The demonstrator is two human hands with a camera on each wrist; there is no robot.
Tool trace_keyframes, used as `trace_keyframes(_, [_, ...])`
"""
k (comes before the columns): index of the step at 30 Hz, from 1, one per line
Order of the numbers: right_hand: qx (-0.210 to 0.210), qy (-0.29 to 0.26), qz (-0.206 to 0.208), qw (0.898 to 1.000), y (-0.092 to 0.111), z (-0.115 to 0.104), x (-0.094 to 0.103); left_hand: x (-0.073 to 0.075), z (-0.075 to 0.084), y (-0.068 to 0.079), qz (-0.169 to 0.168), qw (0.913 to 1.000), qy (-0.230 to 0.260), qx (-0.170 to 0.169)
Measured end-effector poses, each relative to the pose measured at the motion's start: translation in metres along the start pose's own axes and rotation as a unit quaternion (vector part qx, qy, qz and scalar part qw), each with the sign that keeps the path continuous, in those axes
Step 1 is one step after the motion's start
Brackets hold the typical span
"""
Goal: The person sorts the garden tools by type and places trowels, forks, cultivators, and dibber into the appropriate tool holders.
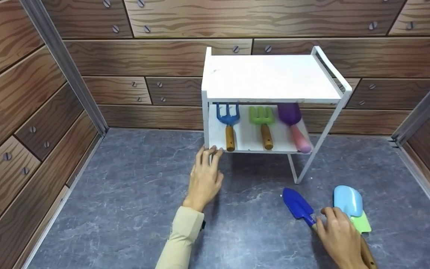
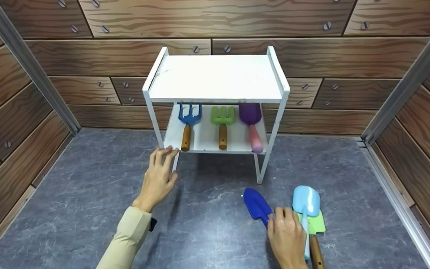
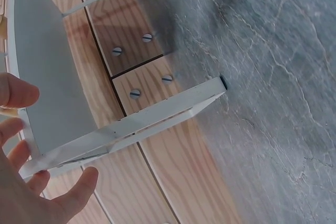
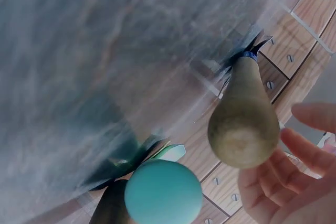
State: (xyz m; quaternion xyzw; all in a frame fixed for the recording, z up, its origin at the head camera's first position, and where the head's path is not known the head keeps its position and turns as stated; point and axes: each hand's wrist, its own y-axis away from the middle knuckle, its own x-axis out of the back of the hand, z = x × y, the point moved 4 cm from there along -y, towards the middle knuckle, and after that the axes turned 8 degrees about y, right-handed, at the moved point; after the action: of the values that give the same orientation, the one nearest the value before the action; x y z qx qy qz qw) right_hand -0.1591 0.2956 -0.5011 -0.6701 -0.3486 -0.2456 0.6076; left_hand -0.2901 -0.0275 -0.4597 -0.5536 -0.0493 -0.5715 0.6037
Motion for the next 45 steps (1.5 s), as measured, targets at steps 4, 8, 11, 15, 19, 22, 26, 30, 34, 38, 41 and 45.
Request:
trace_keyframes(4, [-0.012,0.006,-0.044,0.999,0.001,0.001,0.0,0.0,0.001,0.0,0.007,1.0,-0.003,-0.006])
trace_keyframes(8, [-0.021,0.018,-0.102,0.994,0.001,0.002,-0.001,0.002,0.002,-0.002,0.011,0.9998,-0.009,-0.016])
trace_keyframes(11, [-0.021,0.026,-0.142,0.989,0.0,0.004,-0.002,0.004,0.002,-0.003,0.012,0.9998,-0.01,-0.015])
trace_keyframes(15, [-0.017,0.035,-0.193,0.98,0.001,0.005,-0.006,0.005,0.0,-0.003,0.016,0.9997,-0.01,-0.013])
trace_keyframes(19, [-0.025,0.039,-0.258,0.965,0.003,0.008,-0.01,0.005,0.0,-0.002,0.02,0.9996,-0.014,-0.017])
trace_keyframes(22, [-0.03,0.039,-0.282,0.958,0.004,0.01,-0.012,0.004,-0.001,-0.002,0.02,0.9995,-0.016,-0.018])
trace_keyframes(26, [-0.031,0.032,-0.29,0.956,0.004,0.011,-0.014,0.004,-0.001,-0.002,0.015,0.9997,-0.016,-0.014])
trace_keyframes(30, [-0.032,0.024,-0.297,0.954,0.005,0.012,-0.015,0.004,-0.001,-0.002,0.012,0.9998,-0.011,-0.012])
trace_keyframes(34, [-0.029,0.018,-0.284,0.958,0.006,0.012,-0.014,0.003,-0.001,-0.001,0.011,0.9998,-0.007,-0.014])
trace_keyframes(38, [-0.029,0.013,-0.26,0.965,0.005,0.011,-0.013,0.003,0.0,-0.001,0.016,0.9997,-0.006,-0.017])
trace_keyframes(41, [-0.038,0.015,-0.264,0.964,0.003,0.01,-0.012,0.002,0.0,0.0,0.018,0.9997,-0.004,-0.017])
trace_keyframes(45, [-0.05,0.008,-0.257,0.965,0.001,0.007,-0.009,0.0,0.0,0.001,0.017,0.9998,-0.001,-0.014])
